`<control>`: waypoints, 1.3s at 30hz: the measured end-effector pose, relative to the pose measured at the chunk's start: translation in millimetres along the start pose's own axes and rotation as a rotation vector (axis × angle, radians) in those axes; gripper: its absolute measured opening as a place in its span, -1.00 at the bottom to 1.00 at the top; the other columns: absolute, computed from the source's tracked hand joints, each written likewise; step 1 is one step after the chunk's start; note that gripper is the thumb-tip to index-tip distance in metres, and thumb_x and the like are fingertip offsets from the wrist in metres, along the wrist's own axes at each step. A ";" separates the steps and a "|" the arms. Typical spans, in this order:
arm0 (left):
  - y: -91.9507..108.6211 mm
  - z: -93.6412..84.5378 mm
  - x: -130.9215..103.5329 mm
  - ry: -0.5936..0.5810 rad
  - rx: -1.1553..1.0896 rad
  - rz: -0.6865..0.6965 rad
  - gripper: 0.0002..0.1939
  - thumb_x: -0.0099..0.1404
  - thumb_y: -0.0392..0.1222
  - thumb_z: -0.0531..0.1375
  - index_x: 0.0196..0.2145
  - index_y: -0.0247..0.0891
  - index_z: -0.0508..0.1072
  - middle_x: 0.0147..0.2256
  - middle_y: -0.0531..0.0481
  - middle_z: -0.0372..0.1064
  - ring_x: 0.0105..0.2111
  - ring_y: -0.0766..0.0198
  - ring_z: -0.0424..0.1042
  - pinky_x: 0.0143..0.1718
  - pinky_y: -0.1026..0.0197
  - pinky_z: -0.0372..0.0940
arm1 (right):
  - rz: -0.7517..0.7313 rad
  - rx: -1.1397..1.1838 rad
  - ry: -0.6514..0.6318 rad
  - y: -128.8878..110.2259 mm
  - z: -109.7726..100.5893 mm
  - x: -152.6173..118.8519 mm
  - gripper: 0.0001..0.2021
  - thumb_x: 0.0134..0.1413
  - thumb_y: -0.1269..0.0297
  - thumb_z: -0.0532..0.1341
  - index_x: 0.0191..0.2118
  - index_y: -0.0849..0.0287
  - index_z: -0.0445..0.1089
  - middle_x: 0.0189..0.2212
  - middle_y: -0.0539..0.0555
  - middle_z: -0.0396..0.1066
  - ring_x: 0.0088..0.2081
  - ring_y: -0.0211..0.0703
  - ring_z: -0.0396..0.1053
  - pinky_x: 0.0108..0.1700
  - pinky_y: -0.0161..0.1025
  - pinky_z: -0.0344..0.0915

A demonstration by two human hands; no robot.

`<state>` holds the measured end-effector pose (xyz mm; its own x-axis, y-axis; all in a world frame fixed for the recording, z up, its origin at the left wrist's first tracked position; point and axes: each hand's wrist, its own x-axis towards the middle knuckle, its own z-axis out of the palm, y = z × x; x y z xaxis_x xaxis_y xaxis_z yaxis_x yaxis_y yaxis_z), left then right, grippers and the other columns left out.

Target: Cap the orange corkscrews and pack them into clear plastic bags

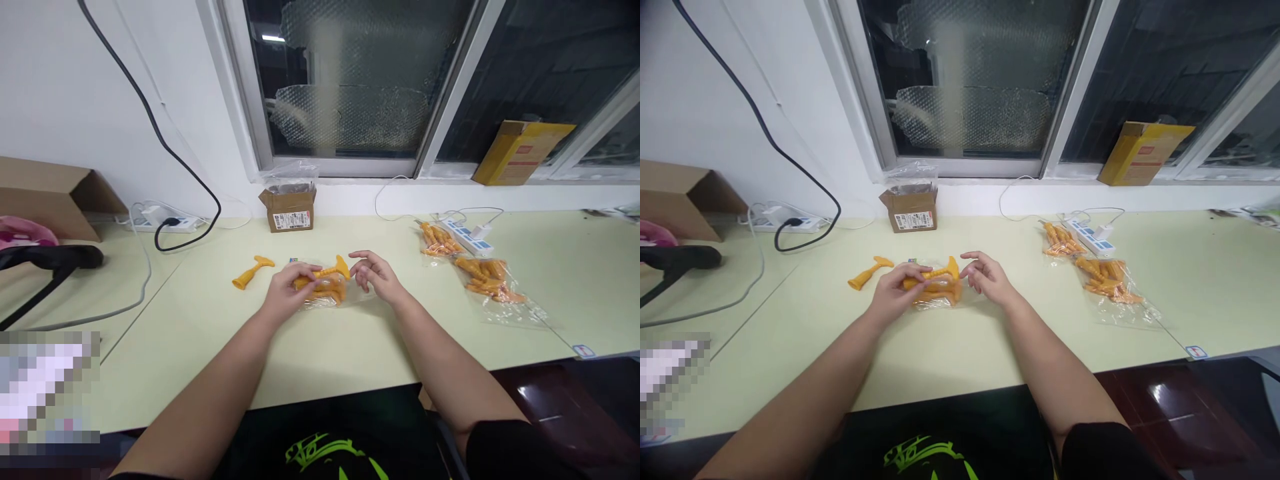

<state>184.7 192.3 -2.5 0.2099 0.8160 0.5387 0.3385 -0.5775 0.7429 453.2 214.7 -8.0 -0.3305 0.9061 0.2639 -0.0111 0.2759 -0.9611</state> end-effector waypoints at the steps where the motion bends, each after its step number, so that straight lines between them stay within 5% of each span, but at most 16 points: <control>1: 5.1 3.0 -1.3 -0.035 0.017 0.023 -0.85 0.35 -0.05 0.30 -0.32 -0.15 0.51 -0.07 -0.12 0.60 0.01 0.04 0.54 0.16 -0.11 0.37 | -0.005 0.002 -0.030 -3.2 2.2 -1.9 -0.46 0.20 -0.18 0.26 0.12 0.09 0.39 -0.34 0.06 0.49 -0.49 -0.23 0.30 -0.48 -0.27 0.22; 6: 13.6 12.0 -3.4 -0.147 0.016 0.059 -0.82 0.35 -0.01 0.31 -0.32 -0.13 0.52 -0.10 -0.12 0.61 -0.02 0.03 0.54 0.09 -0.09 0.41 | 0.020 -0.016 -0.026 -11.0 10.9 -5.3 -0.54 0.19 -0.08 0.32 0.09 0.07 0.40 -0.41 0.00 0.43 -0.41 -0.19 0.39 -0.37 -0.26 0.31; 10: 6.2 14.5 -3.1 -0.104 0.038 0.065 -0.80 0.33 -0.03 0.33 -0.17 -0.15 0.50 -0.05 -0.14 0.55 0.01 0.06 0.52 0.08 -0.04 0.42 | 0.021 0.049 0.077 -12.2 3.7 -2.3 -0.53 0.14 -0.02 0.37 0.08 0.08 0.38 -0.35 0.05 0.51 -0.28 -0.10 0.48 -0.31 -0.25 0.37; 17: -10.1 7.2 -0.4 0.041 -0.011 -0.079 -0.81 0.35 -0.05 0.27 -0.19 -0.18 0.43 -0.25 -0.05 0.47 -0.23 0.18 0.50 -0.10 0.10 0.45 | 0.034 0.194 0.508 -10.0 -45.2 9.4 -0.56 0.04 0.00 0.39 -0.02 0.08 0.40 -0.40 -0.02 0.48 -0.59 -0.34 0.19 -0.59 -0.33 0.15; 21: -22.2 -3.2 4.1 0.157 0.129 -0.150 -0.89 0.34 -0.11 0.21 -0.25 -0.19 0.45 -0.28 -0.03 0.46 -0.23 0.18 0.48 -0.07 0.09 0.41 | 0.066 0.253 0.666 -6.7 -80.0 8.1 -0.61 -0.04 0.06 0.42 -0.12 0.10 0.41 -0.40 -0.03 0.47 -0.54 -0.30 0.38 -0.56 -0.35 0.29; 24: -37.7 -10.3 7.1 0.153 0.264 -0.255 -0.86 0.26 -0.12 0.23 -0.24 -0.18 0.47 -0.20 -0.06 0.46 -0.14 0.11 0.46 -0.06 0.06 0.40 | 0.093 0.217 0.768 -5.5 -104.7 0.5 -0.71 0.00 0.13 0.39 -0.19 0.12 0.40 -0.48 -0.05 0.46 -0.61 -0.32 0.33 -0.61 -0.36 0.26; 27: -54.5 -12.7 7.5 0.105 0.331 -0.393 -0.70 0.21 -0.04 0.26 -0.13 -0.19 0.46 -0.10 -0.14 0.41 -0.02 0.01 0.41 -0.09 0.03 0.40 | 0.257 0.124 0.666 -5.6 -116.2 -7.0 -0.83 0.08 0.24 0.34 -0.23 0.17 0.42 -0.52 -0.03 0.45 -0.67 -0.35 0.27 -0.66 -0.39 0.19; 31: -64.1 -10.8 6.2 0.026 0.347 -0.537 -0.49 0.21 0.10 0.27 0.02 -0.23 0.41 -0.01 -0.21 0.32 0.05 -0.06 0.39 0.01 -0.04 0.38 | 0.458 0.054 0.445 -6.9 -103.2 -7.1 -0.93 0.18 0.40 0.28 -0.21 0.24 0.44 -0.49 0.05 0.50 -0.66 -0.34 0.33 -0.63 -0.41 0.27; 39: -53.2 -9.0 6.2 -0.107 0.362 -0.515 -0.35 0.28 0.19 0.20 0.18 -0.26 0.34 0.07 -0.24 0.32 -0.03 -0.03 0.42 0.06 -0.07 0.34 | 0.514 0.315 0.223 -3.4 -65.2 1.9 -0.85 0.36 0.46 0.17 -0.06 0.29 0.46 -0.27 0.23 0.63 -0.42 -0.21 0.59 -0.26 -0.31 0.59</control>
<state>159.7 227.8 -35.2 0.0222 0.9955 0.0918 0.7050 -0.0807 0.7046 514.2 236.4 1.0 -0.1639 0.9520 -0.2586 -0.1914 -0.2879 -0.9383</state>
